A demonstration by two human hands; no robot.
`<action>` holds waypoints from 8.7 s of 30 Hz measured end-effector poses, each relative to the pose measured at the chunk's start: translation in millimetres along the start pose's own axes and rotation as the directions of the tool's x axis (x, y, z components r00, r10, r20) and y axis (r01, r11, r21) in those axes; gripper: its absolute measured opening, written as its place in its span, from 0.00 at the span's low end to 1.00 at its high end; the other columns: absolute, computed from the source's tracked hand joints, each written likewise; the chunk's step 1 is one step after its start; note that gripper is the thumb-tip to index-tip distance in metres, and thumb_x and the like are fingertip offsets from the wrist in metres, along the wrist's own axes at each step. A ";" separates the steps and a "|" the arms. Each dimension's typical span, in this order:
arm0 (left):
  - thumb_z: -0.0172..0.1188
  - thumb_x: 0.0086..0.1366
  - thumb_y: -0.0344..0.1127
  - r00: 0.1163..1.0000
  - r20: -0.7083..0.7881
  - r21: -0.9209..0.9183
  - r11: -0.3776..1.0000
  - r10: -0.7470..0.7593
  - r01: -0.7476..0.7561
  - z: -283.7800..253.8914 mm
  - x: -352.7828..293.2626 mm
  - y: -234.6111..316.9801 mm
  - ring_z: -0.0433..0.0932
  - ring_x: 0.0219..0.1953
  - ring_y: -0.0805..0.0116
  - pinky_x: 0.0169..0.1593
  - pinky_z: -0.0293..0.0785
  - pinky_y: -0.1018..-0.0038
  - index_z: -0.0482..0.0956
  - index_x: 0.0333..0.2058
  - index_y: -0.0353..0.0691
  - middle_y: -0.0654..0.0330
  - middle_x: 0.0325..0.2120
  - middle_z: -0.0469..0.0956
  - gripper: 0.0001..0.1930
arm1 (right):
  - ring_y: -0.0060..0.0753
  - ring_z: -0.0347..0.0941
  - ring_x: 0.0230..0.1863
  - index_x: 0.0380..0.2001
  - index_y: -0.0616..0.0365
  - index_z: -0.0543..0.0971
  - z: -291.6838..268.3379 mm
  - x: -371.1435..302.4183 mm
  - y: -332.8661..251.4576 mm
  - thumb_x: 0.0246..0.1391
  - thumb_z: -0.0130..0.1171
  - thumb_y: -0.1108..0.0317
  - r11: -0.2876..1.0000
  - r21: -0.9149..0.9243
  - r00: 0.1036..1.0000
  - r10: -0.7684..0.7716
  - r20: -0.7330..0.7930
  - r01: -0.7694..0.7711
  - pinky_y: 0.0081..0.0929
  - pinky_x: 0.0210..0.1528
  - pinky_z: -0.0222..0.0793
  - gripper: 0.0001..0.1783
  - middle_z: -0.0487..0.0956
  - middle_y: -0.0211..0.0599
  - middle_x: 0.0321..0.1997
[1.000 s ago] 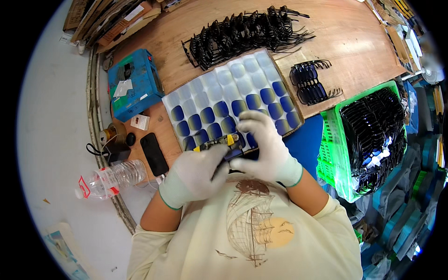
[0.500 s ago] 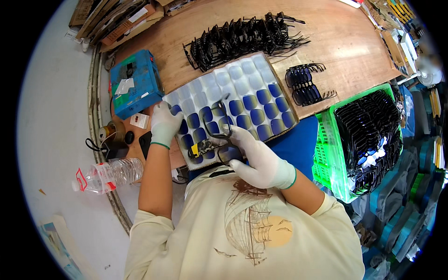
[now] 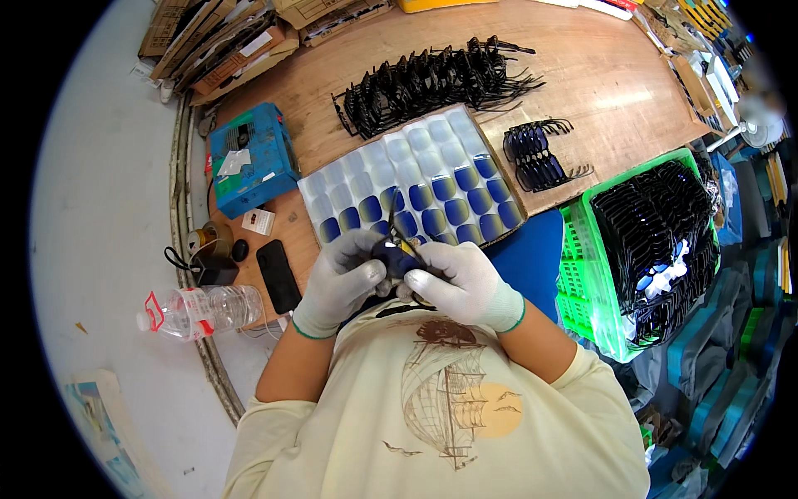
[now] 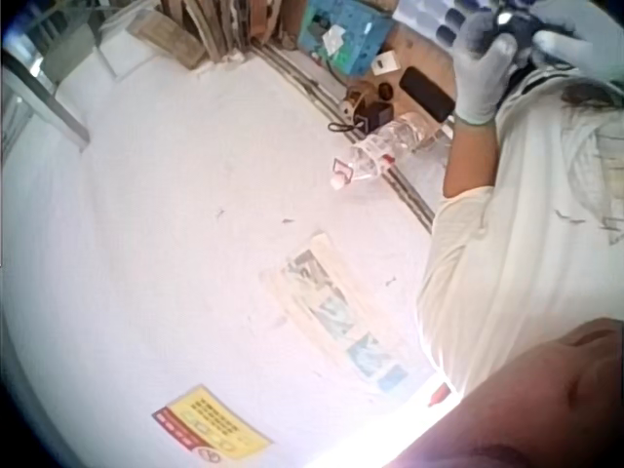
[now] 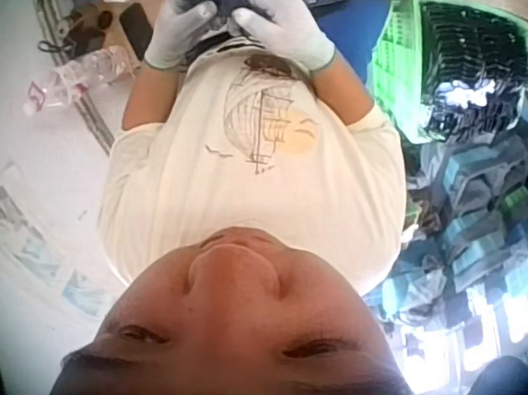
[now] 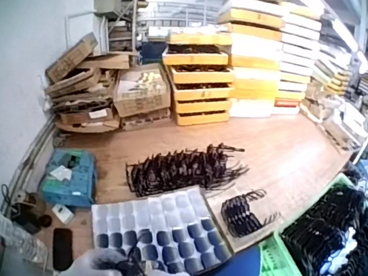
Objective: The person assembles eyeglasses by hand at a workbench. They pick up frames and lenses, fit the lenses into the frames, and place the completed glasses into a green basket. The process is repeated for multiple units.
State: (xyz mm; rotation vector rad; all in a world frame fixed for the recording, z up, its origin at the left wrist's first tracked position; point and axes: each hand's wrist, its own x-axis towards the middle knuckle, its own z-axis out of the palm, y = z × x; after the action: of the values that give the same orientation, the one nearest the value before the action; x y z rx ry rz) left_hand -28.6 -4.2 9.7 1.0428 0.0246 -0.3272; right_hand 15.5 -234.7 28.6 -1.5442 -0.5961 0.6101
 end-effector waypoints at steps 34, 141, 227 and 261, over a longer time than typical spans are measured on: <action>0.57 0.70 0.31 0.985 -0.084 0.780 0.625 0.152 -0.030 67.7 27.3 29.7 0.77 0.28 0.70 0.36 0.75 0.72 0.77 0.42 0.28 0.56 0.26 0.79 0.10 | 0.32 0.84 0.28 0.39 0.66 0.78 3.2 -1.3 15.8 0.62 0.59 0.73 0.980 0.156 0.926 -0.055 -0.375 0.121 0.26 0.33 0.78 0.06 0.84 0.43 0.27; 0.60 0.64 0.28 0.946 0.143 0.946 0.241 0.291 -0.217 48.5 34.7 15.2 0.78 0.17 0.52 0.22 0.73 0.63 0.76 0.44 0.30 0.49 0.18 0.77 0.11 | 0.27 0.79 0.33 0.36 0.63 0.81 -57.1 29.4 -1.9 0.51 0.71 0.67 0.955 -0.296 0.995 -0.045 -0.085 0.018 0.27 0.37 0.75 0.13 0.81 0.39 0.30; 0.59 0.70 0.52 0.627 -0.660 0.750 0.403 0.414 0.524 -182.5 285.4 37.2 0.81 0.41 0.57 0.47 0.75 0.65 0.79 0.49 0.24 0.45 0.39 0.82 0.29 | 0.65 0.79 0.50 0.53 0.67 0.73 -263.3 44.6 135.5 0.57 0.58 0.33 0.427 -0.480 0.602 0.219 -0.768 -0.767 0.52 0.55 0.73 0.43 0.82 0.66 0.44; 0.49 0.74 0.32 0.977 -0.151 0.760 0.650 0.152 0.016 -2.0 4.1 -3.8 0.83 0.40 0.68 0.49 0.78 0.71 0.73 0.49 0.28 0.51 0.37 0.85 0.12 | 0.47 0.83 0.35 0.42 0.61 0.80 -40.2 -15.0 34.7 0.56 0.66 0.72 0.927 -0.359 0.943 -0.212 -0.256 0.111 0.35 0.39 0.80 0.11 0.82 0.44 0.35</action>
State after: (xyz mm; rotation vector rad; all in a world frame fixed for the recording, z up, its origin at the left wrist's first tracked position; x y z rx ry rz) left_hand -25.4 -5.3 4.8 1.9242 0.0312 -0.1478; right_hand 33.0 -276.0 -3.6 -1.8443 -0.6178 0.1465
